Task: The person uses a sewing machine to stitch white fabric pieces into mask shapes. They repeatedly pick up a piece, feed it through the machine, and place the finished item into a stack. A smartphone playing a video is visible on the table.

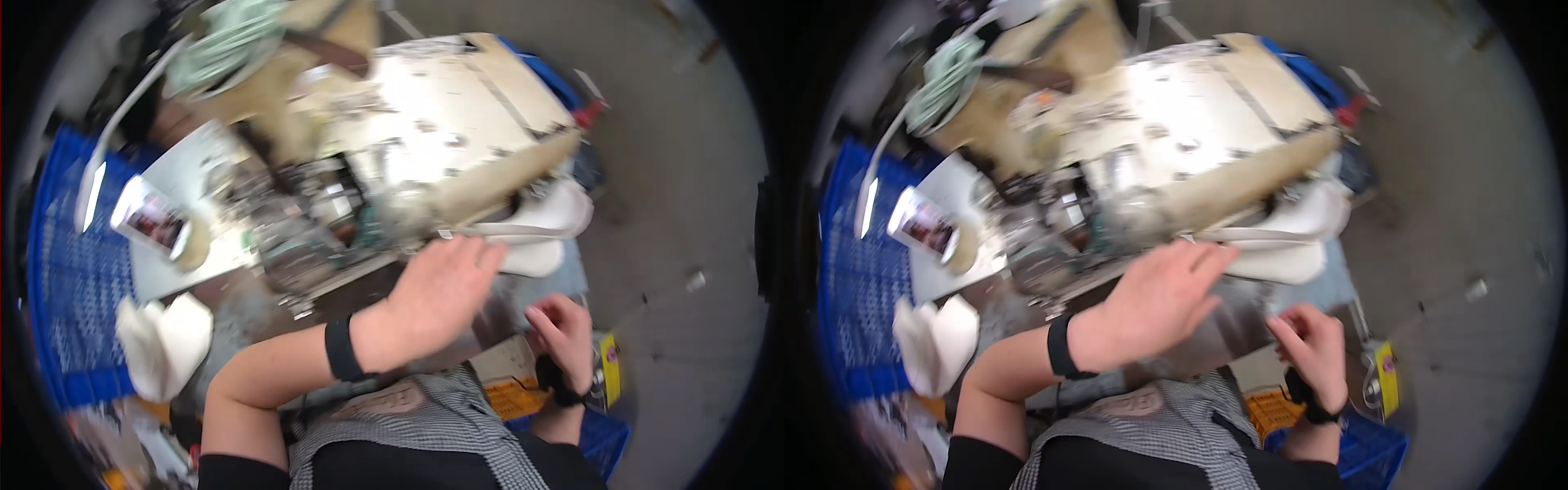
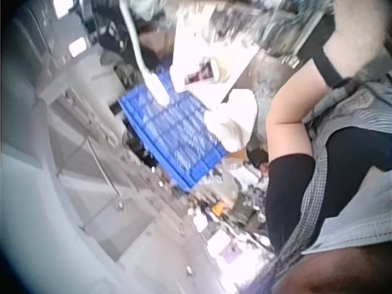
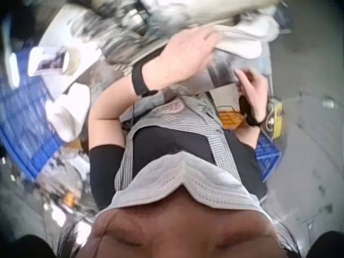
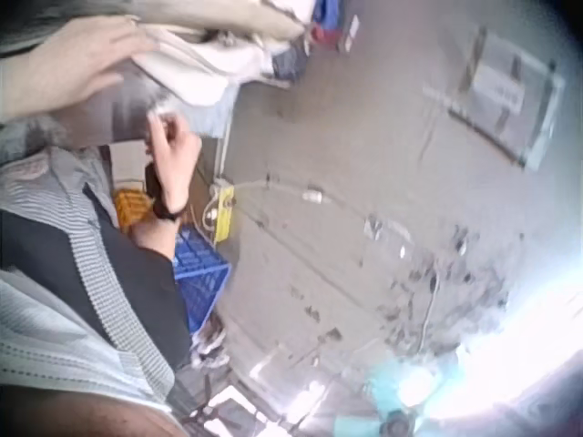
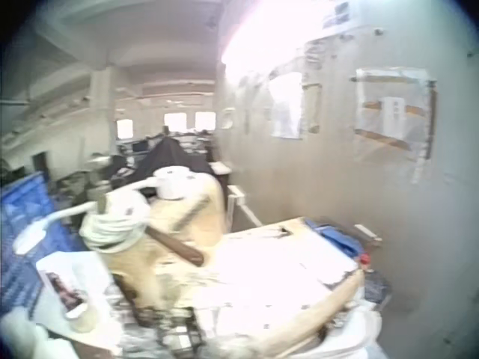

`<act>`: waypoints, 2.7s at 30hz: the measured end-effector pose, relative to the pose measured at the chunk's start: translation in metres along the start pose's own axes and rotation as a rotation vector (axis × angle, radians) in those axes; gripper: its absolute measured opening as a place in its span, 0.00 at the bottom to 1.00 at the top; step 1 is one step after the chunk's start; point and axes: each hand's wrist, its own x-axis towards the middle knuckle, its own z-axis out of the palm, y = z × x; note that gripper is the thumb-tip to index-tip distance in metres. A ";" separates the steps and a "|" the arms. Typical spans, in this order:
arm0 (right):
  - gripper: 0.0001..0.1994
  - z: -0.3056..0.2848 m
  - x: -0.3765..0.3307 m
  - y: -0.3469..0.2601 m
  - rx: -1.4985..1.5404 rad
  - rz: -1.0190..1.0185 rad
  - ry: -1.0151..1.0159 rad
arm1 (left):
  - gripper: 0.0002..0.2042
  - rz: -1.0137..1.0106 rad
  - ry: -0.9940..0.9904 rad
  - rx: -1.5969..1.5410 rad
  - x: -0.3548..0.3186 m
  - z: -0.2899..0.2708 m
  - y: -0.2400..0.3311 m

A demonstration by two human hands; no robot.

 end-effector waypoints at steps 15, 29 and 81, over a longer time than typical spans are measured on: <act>0.11 0.212 0.005 -0.126 0.136 -0.497 -1.049 | 0.21 -0.918 0.770 0.850 -0.327 -0.100 -0.043; 0.38 0.301 -0.021 -0.116 0.004 -0.171 -1.257 | 0.08 -0.750 0.862 0.763 -0.336 -0.103 -0.038; 0.18 0.117 0.077 -0.098 0.451 -0.208 -0.469 | 0.13 -0.430 0.007 0.129 -0.076 -0.115 -0.090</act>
